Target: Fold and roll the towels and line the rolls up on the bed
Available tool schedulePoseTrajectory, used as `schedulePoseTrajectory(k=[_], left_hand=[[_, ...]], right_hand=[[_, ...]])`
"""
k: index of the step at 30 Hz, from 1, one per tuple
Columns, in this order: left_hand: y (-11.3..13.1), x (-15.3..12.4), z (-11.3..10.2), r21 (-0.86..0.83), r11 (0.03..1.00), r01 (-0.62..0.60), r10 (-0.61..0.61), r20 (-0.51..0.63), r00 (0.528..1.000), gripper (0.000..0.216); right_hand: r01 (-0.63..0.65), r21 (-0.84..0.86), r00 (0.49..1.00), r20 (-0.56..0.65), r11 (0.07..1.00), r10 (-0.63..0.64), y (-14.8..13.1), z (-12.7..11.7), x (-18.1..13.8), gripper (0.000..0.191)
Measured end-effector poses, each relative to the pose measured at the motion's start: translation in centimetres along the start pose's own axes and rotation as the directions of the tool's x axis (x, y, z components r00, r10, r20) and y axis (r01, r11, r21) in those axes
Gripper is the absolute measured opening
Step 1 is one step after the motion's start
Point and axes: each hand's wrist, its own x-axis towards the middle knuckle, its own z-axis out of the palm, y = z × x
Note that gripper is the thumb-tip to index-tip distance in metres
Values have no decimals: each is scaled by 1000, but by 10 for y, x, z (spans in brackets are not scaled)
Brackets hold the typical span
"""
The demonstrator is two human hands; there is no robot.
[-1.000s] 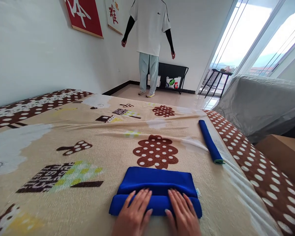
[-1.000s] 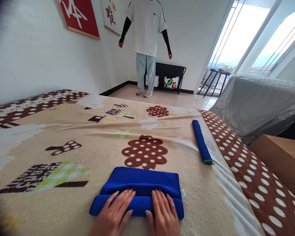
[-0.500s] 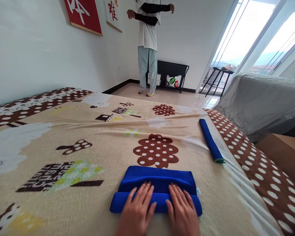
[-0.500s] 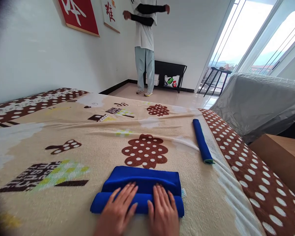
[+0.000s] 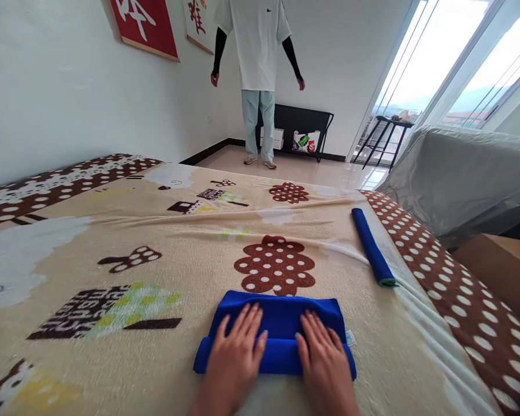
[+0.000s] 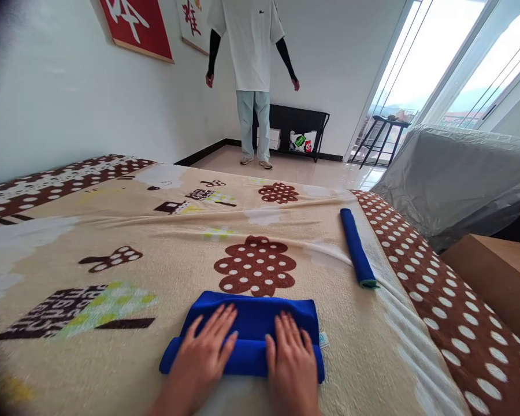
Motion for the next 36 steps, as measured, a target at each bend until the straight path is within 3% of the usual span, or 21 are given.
schedulePoseTrajectory(k=[2,4,6,9,12,14,16,21,25,29,33,36], left_hand=[[-23,-8,-1,45,991,130,-131,11,991,50],[-40,-16,-3,85,979,183,-182,-19,983,50],[-45,-20,-5,108,983,150,-141,-82,987,48],[-35,-18,-13,123,992,-5,31,-204,979,44],[-28,-19,-28,124,979,-162,185,-211,960,44],[-33,-27,-38,110,972,-207,222,-144,964,45],[-42,-41,-43,103,969,-224,234,-101,967,47],[-55,-60,-35,68,984,-164,169,-77,983,55],[-49,-52,-34,-78,996,-50,44,-77,996,47],[-49,-60,-43,-185,979,-81,78,-27,997,42],[-49,-65,-45,-80,996,-26,28,24,999,39],[-31,-50,-40,14,1000,-23,24,-56,998,39]], right_hand=[[-90,-42,996,9,995,91,30,2,-6,51],[-125,-68,992,11,990,126,53,3,-12,54],[-122,-91,993,-7,988,121,60,2,-14,55],[-82,-119,992,-107,990,70,47,-7,-10,52],[128,-57,979,-150,990,-135,35,-24,-9,41],[320,2,935,-165,948,-315,39,-32,-17,35],[397,19,902,-194,918,-386,51,-33,-33,34],[174,18,964,-206,985,-166,68,-20,-57,43],[201,71,963,-194,977,-184,64,-22,-46,44],[252,206,967,-84,946,-239,67,-34,-51,44],[141,258,990,-45,956,-134,65,-34,-59,36],[139,110,987,-100,984,-128,51,-32,-45,38]])
